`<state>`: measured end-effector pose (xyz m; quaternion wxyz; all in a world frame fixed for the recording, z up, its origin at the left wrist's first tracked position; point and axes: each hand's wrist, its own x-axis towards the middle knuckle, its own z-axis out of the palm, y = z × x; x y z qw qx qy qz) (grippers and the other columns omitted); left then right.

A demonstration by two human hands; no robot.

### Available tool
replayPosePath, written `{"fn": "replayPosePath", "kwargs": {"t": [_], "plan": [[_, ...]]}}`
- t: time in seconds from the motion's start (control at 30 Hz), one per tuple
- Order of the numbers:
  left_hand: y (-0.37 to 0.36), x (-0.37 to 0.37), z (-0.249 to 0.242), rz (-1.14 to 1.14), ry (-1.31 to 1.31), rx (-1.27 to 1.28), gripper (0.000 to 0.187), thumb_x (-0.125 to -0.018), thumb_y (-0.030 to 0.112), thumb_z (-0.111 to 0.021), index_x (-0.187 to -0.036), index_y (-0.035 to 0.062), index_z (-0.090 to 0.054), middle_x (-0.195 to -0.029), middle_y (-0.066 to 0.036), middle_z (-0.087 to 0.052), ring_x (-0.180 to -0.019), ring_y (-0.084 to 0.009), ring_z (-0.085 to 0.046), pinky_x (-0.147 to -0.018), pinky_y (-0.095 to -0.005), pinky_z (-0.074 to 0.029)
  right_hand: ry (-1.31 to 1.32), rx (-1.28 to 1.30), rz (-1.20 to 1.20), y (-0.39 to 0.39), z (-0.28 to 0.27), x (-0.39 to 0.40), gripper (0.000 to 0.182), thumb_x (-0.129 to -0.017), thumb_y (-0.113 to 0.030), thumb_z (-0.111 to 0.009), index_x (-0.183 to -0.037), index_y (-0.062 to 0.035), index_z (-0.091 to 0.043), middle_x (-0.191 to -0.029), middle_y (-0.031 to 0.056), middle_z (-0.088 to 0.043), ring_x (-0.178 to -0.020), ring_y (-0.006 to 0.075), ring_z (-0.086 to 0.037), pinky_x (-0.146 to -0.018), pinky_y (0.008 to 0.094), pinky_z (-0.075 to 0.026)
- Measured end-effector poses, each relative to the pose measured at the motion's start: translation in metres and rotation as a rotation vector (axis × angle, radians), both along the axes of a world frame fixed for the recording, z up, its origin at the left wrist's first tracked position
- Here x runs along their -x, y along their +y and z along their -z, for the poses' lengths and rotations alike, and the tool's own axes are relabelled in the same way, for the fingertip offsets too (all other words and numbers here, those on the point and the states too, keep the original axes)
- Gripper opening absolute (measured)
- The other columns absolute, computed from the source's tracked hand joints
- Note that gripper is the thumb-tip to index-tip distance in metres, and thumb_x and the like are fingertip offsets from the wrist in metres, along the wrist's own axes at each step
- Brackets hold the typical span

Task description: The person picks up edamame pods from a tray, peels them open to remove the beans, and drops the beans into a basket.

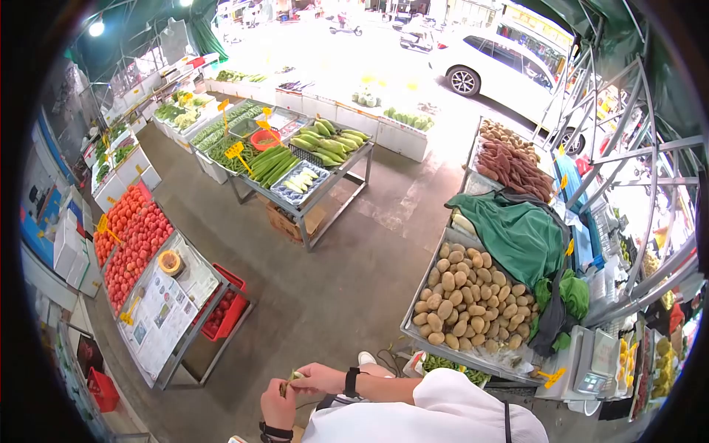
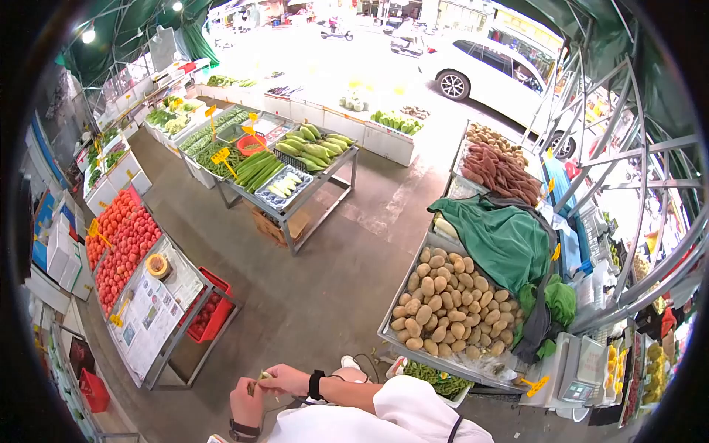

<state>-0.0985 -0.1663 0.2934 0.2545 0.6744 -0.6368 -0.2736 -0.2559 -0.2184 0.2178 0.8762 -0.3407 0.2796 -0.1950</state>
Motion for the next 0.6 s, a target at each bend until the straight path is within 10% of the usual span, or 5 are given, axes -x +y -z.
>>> {"fn": "replayPosePath", "kwargs": {"t": [0.6], "plan": [[0.009,-0.004,0.001,0.038,-0.133,0.096,0.011,-0.082,0.016,-0.063,-0.086,0.0070,-0.058,-0.071,-0.015,-0.060,-0.066,-0.0352,-0.061,-0.056,-0.0421,-0.046,0.088,0.019,0.133,0.003,-0.011,-0.001,0.039,-0.100,-0.038,-0.042,-0.101,-0.0056,-0.063,-0.085,-0.0005,-0.062,-0.069,0.0077,-0.055,-0.061,0.0226,-0.045]]}}
